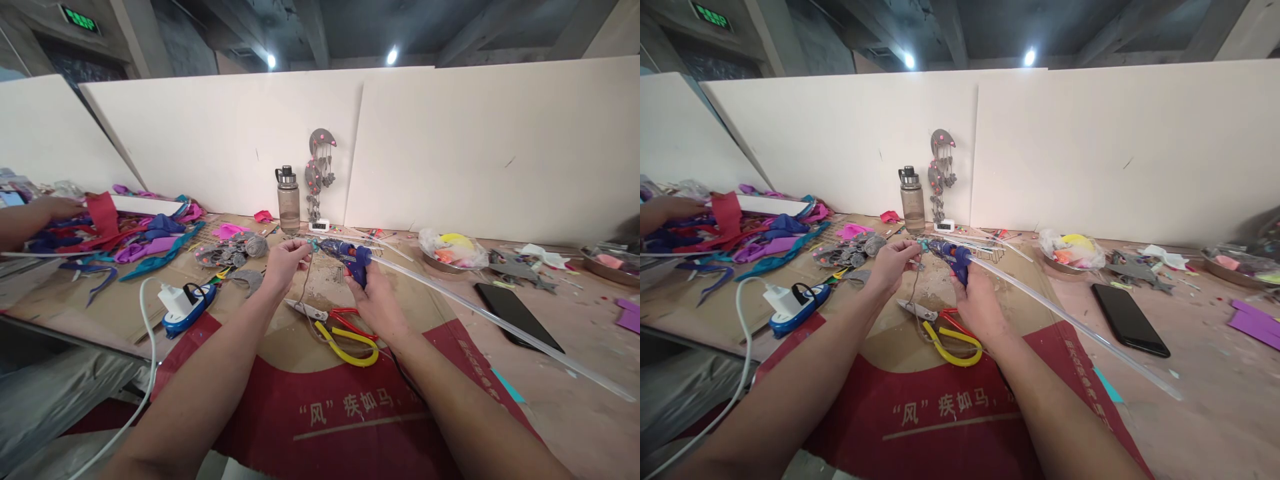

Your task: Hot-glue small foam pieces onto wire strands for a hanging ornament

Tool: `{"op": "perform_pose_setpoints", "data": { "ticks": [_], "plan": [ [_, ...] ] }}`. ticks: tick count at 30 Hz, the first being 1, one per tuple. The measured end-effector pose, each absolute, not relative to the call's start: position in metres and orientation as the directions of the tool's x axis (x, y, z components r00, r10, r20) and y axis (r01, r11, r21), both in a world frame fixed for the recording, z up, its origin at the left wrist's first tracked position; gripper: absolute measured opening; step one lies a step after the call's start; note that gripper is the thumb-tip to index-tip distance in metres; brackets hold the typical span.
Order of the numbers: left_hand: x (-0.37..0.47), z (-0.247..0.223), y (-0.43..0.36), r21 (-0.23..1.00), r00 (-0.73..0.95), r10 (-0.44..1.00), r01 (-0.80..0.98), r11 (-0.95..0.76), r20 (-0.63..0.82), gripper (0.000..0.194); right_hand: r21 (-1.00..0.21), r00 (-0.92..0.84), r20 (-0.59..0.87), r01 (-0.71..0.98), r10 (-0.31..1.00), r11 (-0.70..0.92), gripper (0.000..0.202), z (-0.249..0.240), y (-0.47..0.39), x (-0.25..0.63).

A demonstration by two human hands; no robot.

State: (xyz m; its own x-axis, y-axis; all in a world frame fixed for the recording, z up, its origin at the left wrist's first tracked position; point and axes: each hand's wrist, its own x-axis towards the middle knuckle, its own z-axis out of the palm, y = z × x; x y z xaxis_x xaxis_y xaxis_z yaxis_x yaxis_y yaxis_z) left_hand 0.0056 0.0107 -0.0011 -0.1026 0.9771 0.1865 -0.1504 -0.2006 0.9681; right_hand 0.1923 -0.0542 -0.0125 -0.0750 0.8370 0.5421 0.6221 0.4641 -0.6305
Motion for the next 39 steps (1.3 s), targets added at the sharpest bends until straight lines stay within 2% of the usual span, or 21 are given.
{"op": "perform_pose_setpoints", "data": {
  "ticks": [6,13,19,21,23,25,27,30,33,36,39],
  "plan": [
    [0.007,0.000,0.009,0.975,-0.088,0.980,-0.117,-0.190,0.180,0.028,-0.612,-0.073,0.539,0.650,0.839,0.450,0.032,-0.012,-0.055,0.191],
    [0.006,-0.001,0.010,0.961,-0.116,0.971,-0.158,-0.225,0.208,0.028,-0.605,-0.075,0.554,0.648,0.829,0.463,0.032,-0.011,-0.055,0.191],
    [0.006,-0.001,0.011,0.949,-0.153,0.961,-0.181,-0.258,0.232,0.027,-0.639,-0.072,0.516,0.632,0.854,0.439,0.031,-0.010,-0.058,0.190],
    [0.005,-0.001,0.011,0.946,-0.164,0.959,-0.193,-0.260,0.230,0.026,-0.701,-0.049,0.500,0.563,0.865,0.438,0.031,-0.009,-0.058,0.190],
    [0.004,-0.001,0.012,0.944,-0.177,0.959,-0.207,-0.257,0.222,0.026,-0.814,0.003,0.441,0.424,0.898,0.398,0.029,-0.008,-0.055,0.193],
    [0.004,-0.001,0.012,0.945,-0.179,0.960,-0.213,-0.250,0.213,0.027,-0.919,0.055,0.327,0.251,0.944,0.304,0.026,-0.009,-0.047,0.197],
    [0.005,-0.003,0.013,0.947,-0.169,0.962,-0.206,-0.247,0.214,0.028,-0.972,0.086,0.189,0.156,0.978,0.174,0.019,-0.013,-0.037,0.205],
    [0.008,-0.005,0.012,0.947,-0.138,0.956,-0.160,-0.280,0.259,0.025,-0.968,0.138,0.007,0.248,0.990,-0.028,0.010,-0.022,-0.020,0.217],
    [0.011,-0.007,0.010,0.935,-0.108,0.933,-0.063,-0.350,0.342,0.020,-0.889,0.169,-0.047,0.443,0.984,-0.119,0.013,-0.033,-0.007,0.226],
    [0.014,-0.005,0.004,0.905,-0.106,0.899,0.081,-0.418,0.425,0.015,-0.797,0.173,-0.020,0.591,0.985,-0.120,0.025,-0.042,0.000,0.233],
    [0.016,-0.002,-0.002,0.856,-0.110,0.862,0.230,-0.463,0.495,0.011,-0.651,0.172,0.205,0.759,0.963,0.003,0.032,-0.050,0.004,0.239]
  ]
}}
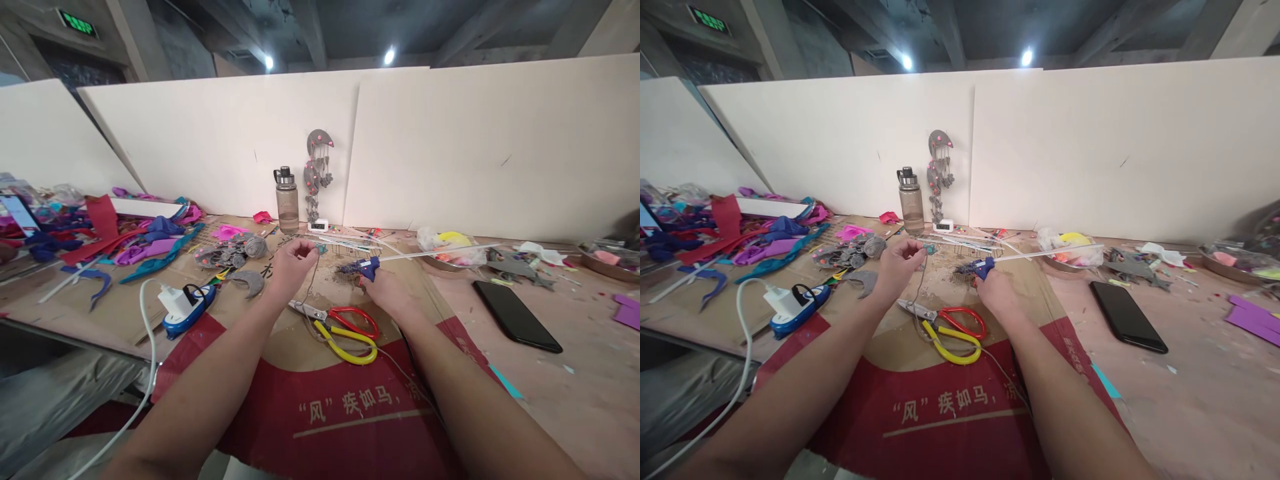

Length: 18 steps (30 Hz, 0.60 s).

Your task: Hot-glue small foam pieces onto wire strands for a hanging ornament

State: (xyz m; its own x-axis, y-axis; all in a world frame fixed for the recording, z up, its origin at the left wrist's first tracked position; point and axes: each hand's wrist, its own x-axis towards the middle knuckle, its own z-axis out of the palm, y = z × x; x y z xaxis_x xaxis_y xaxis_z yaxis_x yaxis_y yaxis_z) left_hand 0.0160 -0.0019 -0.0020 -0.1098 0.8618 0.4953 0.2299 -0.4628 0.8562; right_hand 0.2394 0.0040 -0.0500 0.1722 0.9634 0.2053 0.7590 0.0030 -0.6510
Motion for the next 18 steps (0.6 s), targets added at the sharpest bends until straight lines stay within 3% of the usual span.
{"op": "perform_pose_setpoints", "data": {
  "ticks": [2,4,8,12,15,18],
  "plan": [
    [0.017,-0.001,-0.005,0.827,-0.108,0.843,0.293,-0.480,0.528,0.009,-0.520,0.145,0.347,0.852,0.926,0.062,0.034,-0.056,0.005,0.244],
    [0.018,-0.001,-0.006,0.810,-0.110,0.830,0.320,-0.491,0.546,0.009,-0.473,0.138,0.376,0.879,0.916,0.062,0.034,-0.060,0.006,0.249],
    [0.018,-0.001,-0.007,0.790,-0.097,0.821,0.355,-0.499,0.562,0.009,-0.494,0.152,0.393,0.867,0.907,0.069,0.029,-0.054,0.002,0.249],
    [0.019,-0.001,-0.009,0.781,-0.084,0.818,0.366,-0.506,0.570,0.009,-0.600,0.120,0.508,0.760,0.853,0.251,0.012,-0.027,-0.013,0.221],
    [0.020,-0.002,-0.009,0.769,-0.080,0.807,0.372,-0.520,0.585,0.007,-0.888,0.101,0.383,0.314,0.918,0.336,0.019,-0.007,-0.028,0.186],
    [0.020,-0.003,-0.009,0.736,-0.052,0.786,0.395,-0.550,0.616,0.004,-0.983,-0.018,0.133,-0.127,0.991,0.129,0.033,0.004,-0.038,0.157]
  ]
}}
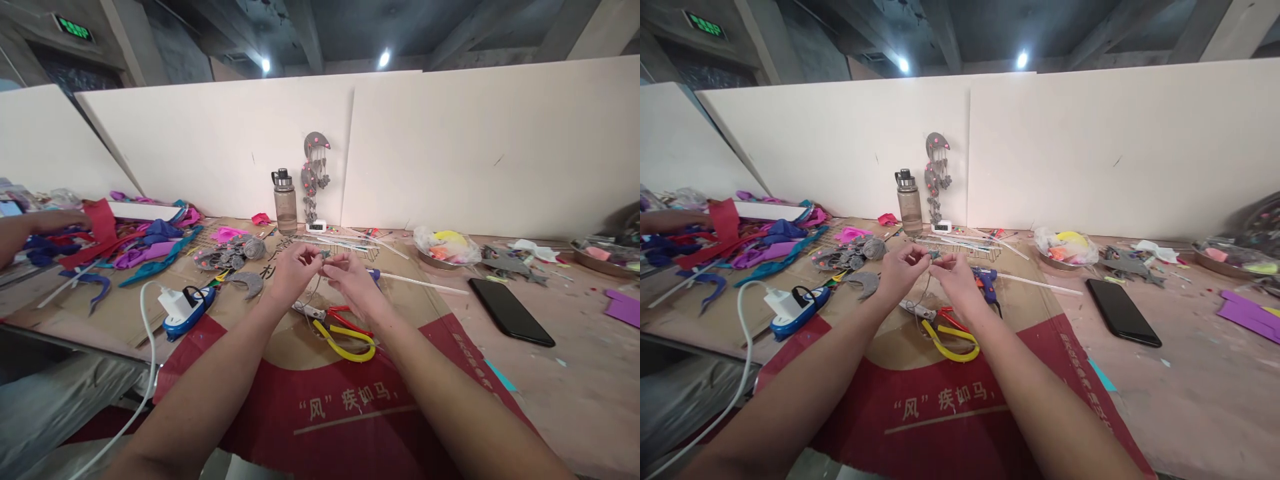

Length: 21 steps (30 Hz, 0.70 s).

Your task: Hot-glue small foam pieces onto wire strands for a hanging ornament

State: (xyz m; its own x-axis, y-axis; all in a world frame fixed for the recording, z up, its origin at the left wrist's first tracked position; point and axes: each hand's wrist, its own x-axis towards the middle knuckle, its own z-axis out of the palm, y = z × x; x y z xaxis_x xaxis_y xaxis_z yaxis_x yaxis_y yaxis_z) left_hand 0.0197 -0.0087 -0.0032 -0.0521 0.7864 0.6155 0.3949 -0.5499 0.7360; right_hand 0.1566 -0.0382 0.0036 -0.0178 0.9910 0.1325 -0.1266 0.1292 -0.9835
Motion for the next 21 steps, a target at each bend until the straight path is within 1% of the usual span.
{"op": "perform_pose_setpoints", "data": {
  "ticks": [1,2,3,4,5,7,9,13,16,21],
  "plan": [
    [0.019,-0.003,-0.008,0.722,-0.043,0.778,0.406,-0.559,0.627,0.004,-0.974,-0.068,0.078,-0.217,0.995,0.061,0.036,0.005,-0.039,0.150],
    [0.018,-0.003,-0.008,0.708,-0.038,0.770,0.422,-0.566,0.637,0.004,-0.964,-0.095,0.051,-0.266,0.994,0.024,0.037,0.005,-0.038,0.147],
    [0.018,-0.003,-0.008,0.695,-0.035,0.762,0.440,-0.569,0.647,0.003,-0.961,-0.089,0.055,-0.275,0.994,0.029,0.036,0.004,-0.037,0.145],
    [0.017,-0.002,-0.008,0.684,-0.035,0.756,0.454,-0.571,0.653,0.004,-0.967,-0.052,0.089,-0.244,0.995,0.074,0.032,0.003,-0.034,0.144],
    [0.017,-0.002,-0.008,0.681,-0.038,0.754,0.460,-0.570,0.656,0.004,-0.973,0.001,0.147,-0.178,0.989,0.145,0.027,0.001,-0.031,0.146],
    [0.017,-0.002,-0.008,0.701,-0.050,0.764,0.440,-0.561,0.643,0.005,-0.958,0.089,0.287,0.009,0.954,0.287,0.016,-0.002,-0.026,0.150],
    [0.019,-0.003,-0.008,0.738,-0.054,0.788,0.395,-0.547,0.613,0.006,-0.912,0.118,0.396,0.166,0.910,0.375,0.012,-0.004,-0.024,0.155],
    [0.023,-0.004,-0.009,0.783,-0.028,0.826,0.338,-0.522,0.563,0.008,-0.821,0.124,0.507,0.373,0.853,0.433,0.013,-0.003,-0.027,0.161],
    [0.024,-0.004,-0.009,0.803,-0.028,0.842,0.318,-0.504,0.539,0.009,-0.727,0.104,0.587,0.505,0.803,0.466,0.012,-0.002,-0.029,0.162],
    [0.026,-0.003,-0.012,0.829,-0.027,0.860,0.280,-0.483,0.510,0.010,-0.613,0.061,0.664,0.614,0.745,0.496,0.010,-0.004,-0.029,0.163]
  ]
}}
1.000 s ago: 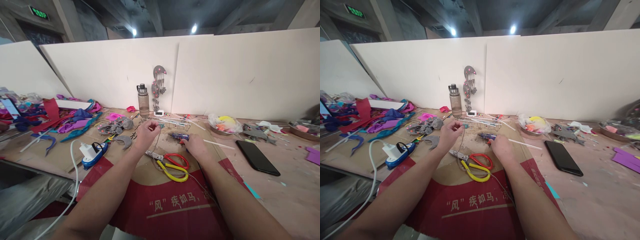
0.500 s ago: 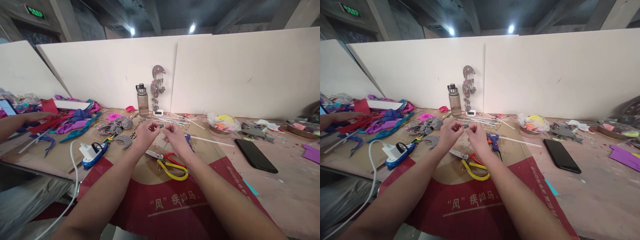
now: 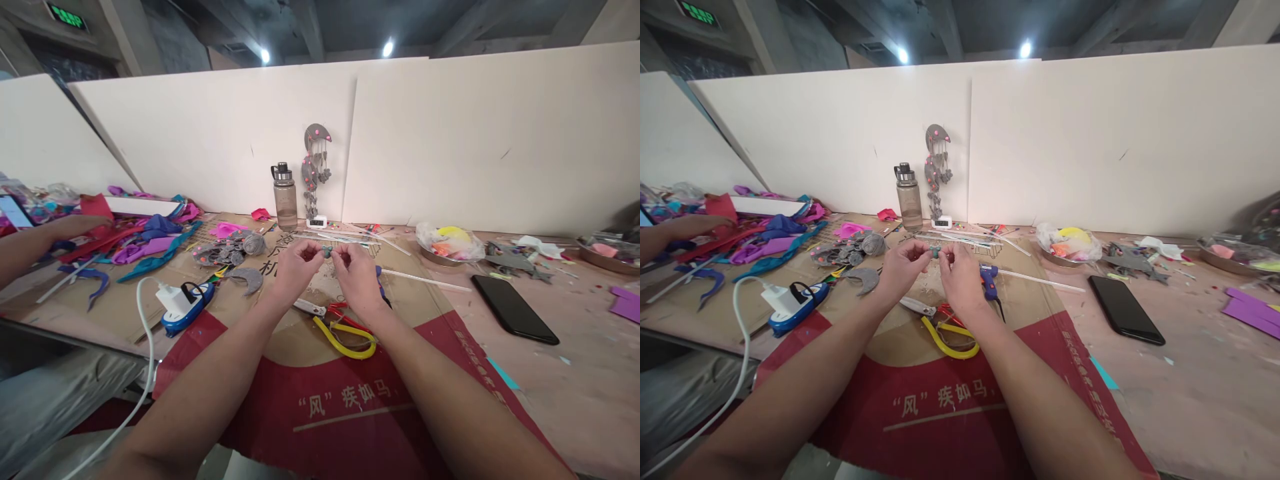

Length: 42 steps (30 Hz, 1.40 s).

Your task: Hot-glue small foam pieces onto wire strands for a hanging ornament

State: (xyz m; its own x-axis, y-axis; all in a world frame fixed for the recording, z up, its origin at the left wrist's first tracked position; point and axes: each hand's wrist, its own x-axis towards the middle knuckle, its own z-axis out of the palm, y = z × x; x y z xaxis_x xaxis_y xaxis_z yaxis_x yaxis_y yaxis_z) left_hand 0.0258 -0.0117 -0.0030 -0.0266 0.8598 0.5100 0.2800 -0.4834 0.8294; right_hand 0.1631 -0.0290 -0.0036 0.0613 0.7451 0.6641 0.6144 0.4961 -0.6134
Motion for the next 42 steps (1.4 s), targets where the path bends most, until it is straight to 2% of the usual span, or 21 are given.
{"op": "perform_pose_setpoints", "data": {
  "ticks": [4,10,17,23,27,33,37,42],
  "plan": [
    [0.028,0.000,-0.015,0.856,-0.015,0.878,0.233,-0.462,0.478,0.012,-0.562,0.029,0.688,0.653,0.725,0.507,0.009,-0.005,-0.029,0.164],
    [0.028,0.001,-0.017,0.853,-0.004,0.890,0.285,-0.437,0.457,0.009,-0.524,0.012,0.698,0.690,0.716,0.500,0.010,-0.005,-0.029,0.165],
    [0.028,0.003,-0.016,0.915,0.084,0.924,0.137,-0.381,0.372,0.012,-0.493,0.002,0.723,0.703,0.691,0.513,0.008,-0.007,-0.028,0.166],
    [0.028,0.002,-0.014,0.946,0.147,0.938,0.038,-0.322,0.314,0.014,-0.588,0.044,0.669,0.642,0.742,0.492,0.003,-0.006,-0.029,0.167],
    [0.025,0.002,-0.010,0.957,0.209,0.936,-0.001,-0.290,0.284,0.017,-0.633,0.028,0.631,0.597,0.776,0.493,0.009,-0.003,-0.028,0.170],
    [0.020,0.003,-0.005,0.965,0.354,0.907,0.043,-0.258,0.227,0.020,-0.657,0.038,0.568,0.622,0.822,0.426,0.014,-0.004,-0.024,0.179],
    [0.022,0.005,-0.008,0.958,0.330,0.917,0.099,-0.268,0.223,0.023,-0.585,-0.006,0.604,0.675,0.797,0.449,0.013,-0.006,-0.024,0.180],
    [0.024,0.004,-0.013,0.877,0.250,0.926,0.323,-0.356,0.284,0.014,-0.472,-0.097,0.675,0.705,0.731,0.530,0.013,-0.008,-0.026,0.176]
  ]
}}
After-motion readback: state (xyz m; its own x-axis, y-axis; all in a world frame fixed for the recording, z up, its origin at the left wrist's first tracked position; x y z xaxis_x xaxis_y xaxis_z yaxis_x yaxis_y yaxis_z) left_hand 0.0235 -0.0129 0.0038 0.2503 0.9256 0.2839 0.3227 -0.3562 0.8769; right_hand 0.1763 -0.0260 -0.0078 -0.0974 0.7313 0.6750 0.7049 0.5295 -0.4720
